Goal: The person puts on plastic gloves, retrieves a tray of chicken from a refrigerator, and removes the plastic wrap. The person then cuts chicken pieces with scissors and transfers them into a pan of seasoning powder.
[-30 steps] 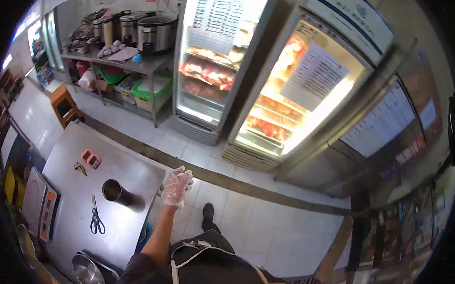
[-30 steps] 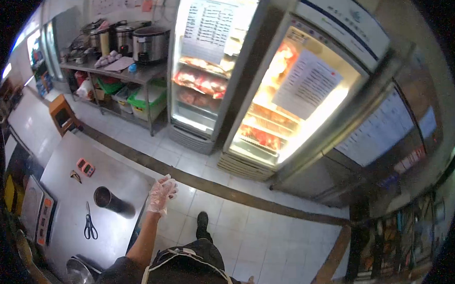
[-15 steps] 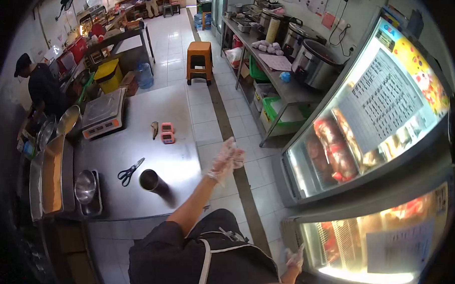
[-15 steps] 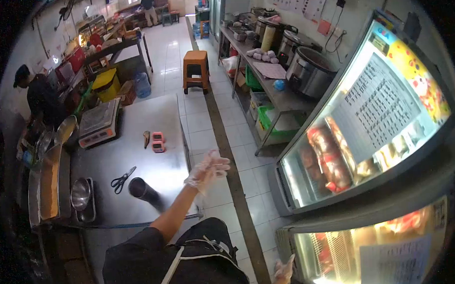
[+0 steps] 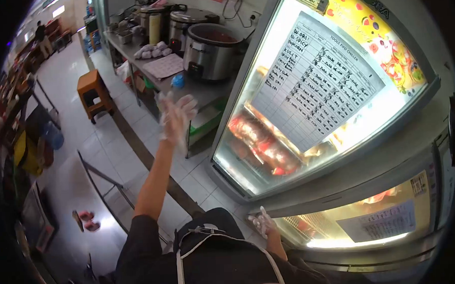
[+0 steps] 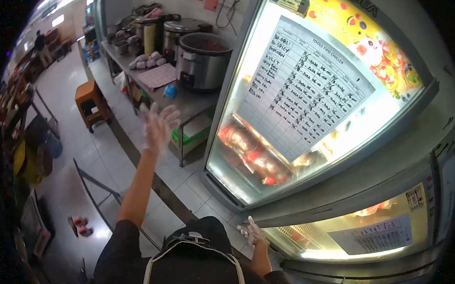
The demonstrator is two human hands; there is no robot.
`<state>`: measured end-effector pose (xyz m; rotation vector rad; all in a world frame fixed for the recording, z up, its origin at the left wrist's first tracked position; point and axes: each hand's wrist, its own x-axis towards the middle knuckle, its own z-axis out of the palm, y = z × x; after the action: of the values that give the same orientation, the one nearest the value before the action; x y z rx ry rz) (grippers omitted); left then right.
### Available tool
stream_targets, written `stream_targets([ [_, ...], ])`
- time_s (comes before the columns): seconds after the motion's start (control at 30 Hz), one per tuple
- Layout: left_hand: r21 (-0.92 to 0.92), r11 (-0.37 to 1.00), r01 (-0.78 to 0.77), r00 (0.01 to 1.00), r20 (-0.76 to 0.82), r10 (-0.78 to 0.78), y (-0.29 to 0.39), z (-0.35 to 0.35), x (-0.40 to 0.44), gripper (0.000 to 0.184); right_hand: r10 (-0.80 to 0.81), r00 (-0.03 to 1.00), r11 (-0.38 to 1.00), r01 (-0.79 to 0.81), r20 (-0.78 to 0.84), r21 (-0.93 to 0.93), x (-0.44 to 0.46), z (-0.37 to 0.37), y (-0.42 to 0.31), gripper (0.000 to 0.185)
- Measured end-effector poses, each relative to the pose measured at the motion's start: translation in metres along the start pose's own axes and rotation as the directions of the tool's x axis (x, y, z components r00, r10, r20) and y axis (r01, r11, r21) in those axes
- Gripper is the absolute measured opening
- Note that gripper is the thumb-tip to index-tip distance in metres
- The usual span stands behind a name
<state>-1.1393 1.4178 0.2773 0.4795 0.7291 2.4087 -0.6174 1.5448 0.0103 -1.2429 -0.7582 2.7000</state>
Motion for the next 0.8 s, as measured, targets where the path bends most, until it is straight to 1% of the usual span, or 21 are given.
stream_targets([
  [0.07,0.088,0.994,0.065,0.994,0.083,-0.073,-0.024,0.032,0.061,0.089,-0.048,0.923,0.995,0.01,-0.383,-0.101,0.006,0.004,0.004,0.086],
  [0.1,0.145,0.983,0.111,0.98,0.151,-0.133,-0.037,0.043,0.089,0.089,0.035,0.914,0.997,-0.058,-0.404,-0.046,0.007,0.005,0.004,0.087],
  [0.13,0.091,0.991,0.102,0.987,0.118,-0.112,-0.054,0.057,0.115,0.084,0.117,0.899,0.992,-0.125,-0.421,0.009,0.01,0.006,0.005,0.088],
  [0.17,0.175,0.974,0.142,0.98,0.116,-0.163,-0.073,0.06,0.142,0.08,0.107,0.901,0.994,-0.113,-0.42,0.011,0.02,0.003,0.007,0.088],
  [0.23,0.253,0.952,0.173,0.969,0.128,-0.21,-0.134,0.048,0.206,0.077,0.189,0.913,0.965,-0.24,-0.362,-0.102,0.047,-0.003,0.006,0.065],
  [0.27,0.159,0.987,0.018,0.975,0.216,-0.052,-0.183,0.026,0.228,0.075,0.195,0.907,0.966,-0.243,-0.374,-0.084,0.049,0.003,0.023,0.065],
  [0.3,0.216,0.976,-0.034,0.967,0.253,-0.022,-0.179,0.037,0.226,0.071,-0.039,0.906,0.994,-0.006,-0.421,-0.105,0.062,0.017,0.025,0.067],
  [0.33,0.269,0.959,-0.09,0.957,0.29,0.009,-0.173,0.05,0.222,0.068,-0.258,0.856,0.966,0.222,-0.447,-0.134,0.08,0.034,0.018,0.07],
  [0.37,0.317,0.937,-0.148,0.945,0.325,0.039,-0.165,0.064,0.218,0.065,-0.051,0.89,0.999,0.051,-0.452,-0.013,0.088,0.063,-0.002,0.078],
  [0.4,0.019,0.995,-0.095,0.924,0.373,0.081,-0.185,0.048,0.227,0.066,0.158,0.885,0.987,-0.124,-0.437,0.106,0.095,0.095,-0.024,0.087],
  [0.43,0.251,0.941,-0.228,0.92,0.373,0.123,-0.183,0.048,0.237,0.066,-0.031,0.925,0.999,0.035,-0.378,0.003,0.11,0.11,-0.03,0.084],
  [0.47,0.465,0.826,-0.319,0.918,0.367,0.148,-0.181,0.047,0.231,0.066,-0.108,0.925,0.994,0.102,-0.363,-0.035,0.116,0.113,-0.026,0.082],
  [0.5,0.257,0.946,-0.197,0.92,0.383,0.087,-0.172,0.057,0.223,0.062,-0.183,0.92,0.983,0.169,-0.346,-0.072,0.123,0.117,-0.023,0.082],
  [0.53,0.04,0.998,-0.046,0.918,0.397,0.026,-0.162,0.067,0.214,0.059,0.031,0.953,0.99,0.013,-0.303,0.142,0.156,0.105,-0.037,0.082],
  [0.57,-0.149,0.989,0.019,0.939,0.342,0.033,-0.181,0.063,0.222,0.06,0.218,0.954,0.931,-0.14,-0.207,0.338,0.182,0.103,-0.057,0.082],
  [0.6,-0.256,0.96,0.115,0.943,0.332,-0.024,-0.196,0.054,0.225,0.067,0.202,0.955,0.93,-0.118,-0.218,0.347,0.186,0.12,-0.069,0.082],
  [0.63,-0.363,0.909,0.203,0.943,0.321,-0.082,-0.21,0.045,0.228,0.077,-0.013,0.947,0.974,0.085,-0.322,0.212,0.181,0.147,-0.079,0.084],
  [0.67,-0.364,0.897,0.25,0.928,0.354,-0.115,-0.209,0.041,0.224,0.077,-0.231,0.884,0.958,0.28,-0.407,0.065,0.177,0.17,-0.08,0.086],
  [0.7,-0.406,0.878,0.253,0.906,0.419,-0.068,-0.202,0.037,0.218,0.065,-0.243,0.864,0.943,0.316,-0.441,0.102,0.176,0.182,-0.073,0.086],
  [0.77,-0.372,0.9,0.225,0.909,0.413,-0.056,-0.153,0.054,0.205,0.046,-0.275,0.791,0.819,0.49,-0.547,0.298,0.17,0.202,-0.072,0.087],
  [0.8,-0.052,0.995,0.088,0.917,0.394,-0.061,-0.149,0.046,0.21,0.05,-0.289,0.754,0.788,0.537,-0.59,0.3,0.164,0.209,-0.069,0.087],
])
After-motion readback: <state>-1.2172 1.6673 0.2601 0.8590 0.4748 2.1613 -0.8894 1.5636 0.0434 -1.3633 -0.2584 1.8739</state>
